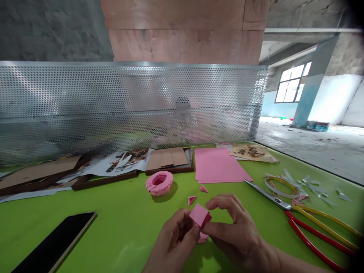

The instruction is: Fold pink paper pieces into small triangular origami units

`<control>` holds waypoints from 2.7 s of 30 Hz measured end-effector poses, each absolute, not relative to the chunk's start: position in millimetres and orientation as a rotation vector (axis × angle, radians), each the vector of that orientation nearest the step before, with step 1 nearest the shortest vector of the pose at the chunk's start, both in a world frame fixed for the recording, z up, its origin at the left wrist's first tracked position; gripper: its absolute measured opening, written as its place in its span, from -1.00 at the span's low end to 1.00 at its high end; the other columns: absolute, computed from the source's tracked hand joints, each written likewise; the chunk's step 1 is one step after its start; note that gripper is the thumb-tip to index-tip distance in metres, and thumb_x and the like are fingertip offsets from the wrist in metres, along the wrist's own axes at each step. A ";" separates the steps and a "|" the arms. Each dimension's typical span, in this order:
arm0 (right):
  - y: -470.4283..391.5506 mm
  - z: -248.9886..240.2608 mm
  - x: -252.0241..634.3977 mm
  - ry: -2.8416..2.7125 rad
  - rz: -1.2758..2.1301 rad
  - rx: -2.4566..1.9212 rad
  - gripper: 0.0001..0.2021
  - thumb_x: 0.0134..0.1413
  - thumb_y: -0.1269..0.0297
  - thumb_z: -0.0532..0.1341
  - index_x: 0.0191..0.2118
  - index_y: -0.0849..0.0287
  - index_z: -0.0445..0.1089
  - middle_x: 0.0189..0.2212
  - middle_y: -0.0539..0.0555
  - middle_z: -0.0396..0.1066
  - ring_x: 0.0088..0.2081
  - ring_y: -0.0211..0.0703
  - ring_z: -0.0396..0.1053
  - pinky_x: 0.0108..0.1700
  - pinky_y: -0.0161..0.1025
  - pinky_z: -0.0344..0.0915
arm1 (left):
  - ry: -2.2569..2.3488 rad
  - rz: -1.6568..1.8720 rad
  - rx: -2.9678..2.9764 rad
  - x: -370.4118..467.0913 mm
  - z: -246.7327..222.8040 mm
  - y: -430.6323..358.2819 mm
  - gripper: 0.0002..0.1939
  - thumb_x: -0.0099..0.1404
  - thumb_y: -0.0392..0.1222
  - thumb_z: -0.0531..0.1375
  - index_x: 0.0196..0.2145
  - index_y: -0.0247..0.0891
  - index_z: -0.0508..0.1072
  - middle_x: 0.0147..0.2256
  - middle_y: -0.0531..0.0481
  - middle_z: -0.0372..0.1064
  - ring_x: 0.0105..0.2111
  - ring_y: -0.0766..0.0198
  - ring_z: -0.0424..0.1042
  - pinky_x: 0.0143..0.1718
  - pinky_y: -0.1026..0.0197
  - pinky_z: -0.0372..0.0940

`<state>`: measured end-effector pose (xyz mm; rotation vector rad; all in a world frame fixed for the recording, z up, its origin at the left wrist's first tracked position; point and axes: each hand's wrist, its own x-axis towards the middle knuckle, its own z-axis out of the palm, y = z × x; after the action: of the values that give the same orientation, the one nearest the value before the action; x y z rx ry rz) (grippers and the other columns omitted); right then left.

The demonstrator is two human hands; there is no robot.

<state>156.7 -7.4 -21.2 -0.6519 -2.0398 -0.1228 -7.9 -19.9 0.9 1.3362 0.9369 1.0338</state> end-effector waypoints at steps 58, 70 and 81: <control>-0.3 -30.0 147.1 -1.432 1.177 -0.859 -0.85 -0.08 0.33 0.26 -0.51 0.23 0.27 -0.59 -0.04 0.27 -0.53 -0.31 0.20 -0.47 -0.35 0.17 | 1.073 0.924 1.338 -9.9 -9.3 -15.8 -0.62 -0.03 0.12 0.24 -0.56 -0.30 0.44 -0.64 0.10 0.20 -0.61 0.36 0.10 -0.57 0.32 0.02; -3.4 -25.4 146.6 -1.511 1.116 -0.936 -0.88 -0.09 0.34 0.23 -0.49 0.25 0.27 -0.58 -0.01 0.28 -0.51 -0.24 0.21 -0.43 -0.27 0.19 | 1.098 0.867 1.260 -8.3 -3.7 -14.2 -0.68 0.00 0.01 0.27 -0.54 -0.37 0.47 -0.64 0.09 0.24 -0.60 0.37 0.14 -0.56 0.33 0.05; -4.5 -27.5 145.0 -1.509 1.071 -0.970 -0.89 -0.08 0.36 0.24 -0.48 0.25 0.29 -0.59 -0.02 0.30 -0.52 -0.27 0.22 -0.46 -0.33 0.19 | 1.092 0.849 1.318 -9.0 -4.2 -14.8 -0.62 -0.06 0.10 0.26 -0.61 -0.34 0.44 -0.70 0.16 0.13 -0.64 0.40 0.03 -0.60 0.33 -0.06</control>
<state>145.0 -4.5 -27.5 -0.9699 -1.5089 1.0710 -9.0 -14.8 -4.2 1.3178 1.0923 0.8493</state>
